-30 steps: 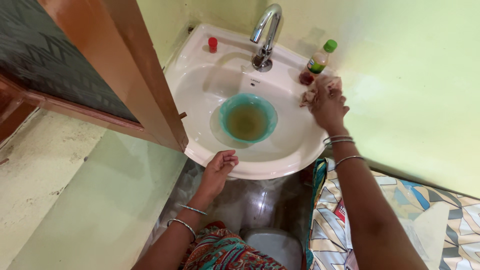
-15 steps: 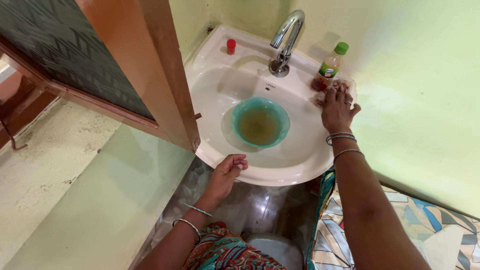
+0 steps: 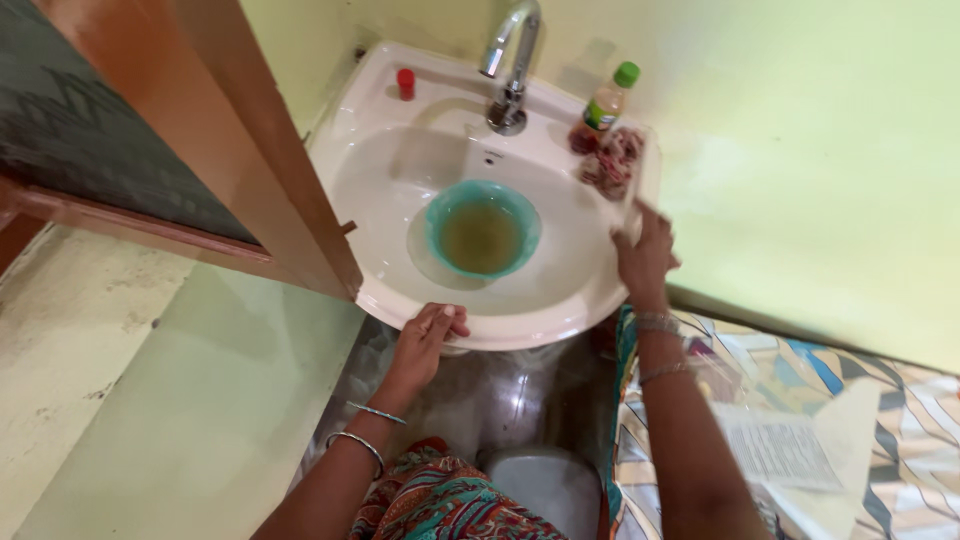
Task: The person wipes a window sill with a wet cloth, rinses the cloth in a bowl of water, and then places a plastic sheet and newspaper on the sill. The person handles a cloth, a bowl, a plastic sheet, and newspaper.
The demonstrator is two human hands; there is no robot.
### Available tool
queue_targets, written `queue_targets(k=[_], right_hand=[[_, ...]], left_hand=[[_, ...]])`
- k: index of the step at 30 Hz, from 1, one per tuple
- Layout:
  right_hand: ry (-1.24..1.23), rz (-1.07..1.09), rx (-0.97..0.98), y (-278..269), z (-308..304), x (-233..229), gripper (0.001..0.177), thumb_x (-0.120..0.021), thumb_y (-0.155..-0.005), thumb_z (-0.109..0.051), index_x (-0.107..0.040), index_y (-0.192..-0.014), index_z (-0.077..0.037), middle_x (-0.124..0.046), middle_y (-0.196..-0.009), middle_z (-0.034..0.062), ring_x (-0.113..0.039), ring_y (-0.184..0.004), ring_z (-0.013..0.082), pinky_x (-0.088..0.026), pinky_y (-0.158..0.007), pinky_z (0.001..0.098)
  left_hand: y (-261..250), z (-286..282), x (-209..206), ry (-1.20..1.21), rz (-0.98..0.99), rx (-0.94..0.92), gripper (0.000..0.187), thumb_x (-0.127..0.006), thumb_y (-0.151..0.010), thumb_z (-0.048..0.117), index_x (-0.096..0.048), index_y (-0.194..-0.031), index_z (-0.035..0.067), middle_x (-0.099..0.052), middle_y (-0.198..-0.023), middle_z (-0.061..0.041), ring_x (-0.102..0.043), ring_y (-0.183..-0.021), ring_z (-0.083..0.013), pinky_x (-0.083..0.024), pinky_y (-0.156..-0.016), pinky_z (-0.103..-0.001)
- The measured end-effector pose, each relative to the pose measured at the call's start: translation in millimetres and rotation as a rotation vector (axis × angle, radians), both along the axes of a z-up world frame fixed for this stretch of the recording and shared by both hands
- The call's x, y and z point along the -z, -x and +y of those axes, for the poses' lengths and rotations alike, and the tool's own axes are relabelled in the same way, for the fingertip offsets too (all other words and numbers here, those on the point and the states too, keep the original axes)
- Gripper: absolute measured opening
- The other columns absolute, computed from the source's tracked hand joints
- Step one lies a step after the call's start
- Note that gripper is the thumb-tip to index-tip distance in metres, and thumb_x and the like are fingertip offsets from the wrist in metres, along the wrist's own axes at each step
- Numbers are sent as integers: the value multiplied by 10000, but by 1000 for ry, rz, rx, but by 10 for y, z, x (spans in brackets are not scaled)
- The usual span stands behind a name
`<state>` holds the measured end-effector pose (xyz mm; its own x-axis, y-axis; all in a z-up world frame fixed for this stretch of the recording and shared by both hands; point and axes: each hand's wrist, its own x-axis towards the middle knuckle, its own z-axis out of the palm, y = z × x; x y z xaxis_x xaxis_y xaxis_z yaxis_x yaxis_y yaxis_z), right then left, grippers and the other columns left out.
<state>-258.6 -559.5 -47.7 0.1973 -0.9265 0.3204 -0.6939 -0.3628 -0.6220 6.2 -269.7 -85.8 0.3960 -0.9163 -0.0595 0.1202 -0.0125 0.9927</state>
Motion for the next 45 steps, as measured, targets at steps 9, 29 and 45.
queue_targets(k=[9, 29, 45], right_hand=[[-294, -123, 199, 1413, 2185, 1288, 406, -775, -816, -241, -731, -1189, -88, -652, -1203, 204, -611, -1150, 345, -454, -998, 445], [-1002, -628, 436, 2175, 6529, 1646, 288, -686, -993, -196, -716, -1231, -36, -657, -991, 195, -542, -865, 397, -409, -780, 508], [-979, -670, 464, 2581, 6672, 1306, 281, -679, -921, -246, -725, -1170, -122, -747, -1069, -3, -635, -949, 88, -449, -793, 273]], left_hand=[[293, 355, -47, 103, -10, -2, 362, -666, -990, 294, -710, -1040, -62, -642, -963, 29, -605, -713, -103, -504, -663, -272], [1353, 3335, -71, -213, 62, 180, 318, -396, -1100, 291, -578, -1064, 33, -528, -618, -27, -477, -477, -96, -419, -453, -274], [2025, 3212, 227, -211, 298, 278, 247, -487, -1065, 204, -667, -1138, 51, -624, -694, -23, -548, -553, -89, -469, -528, -243]])
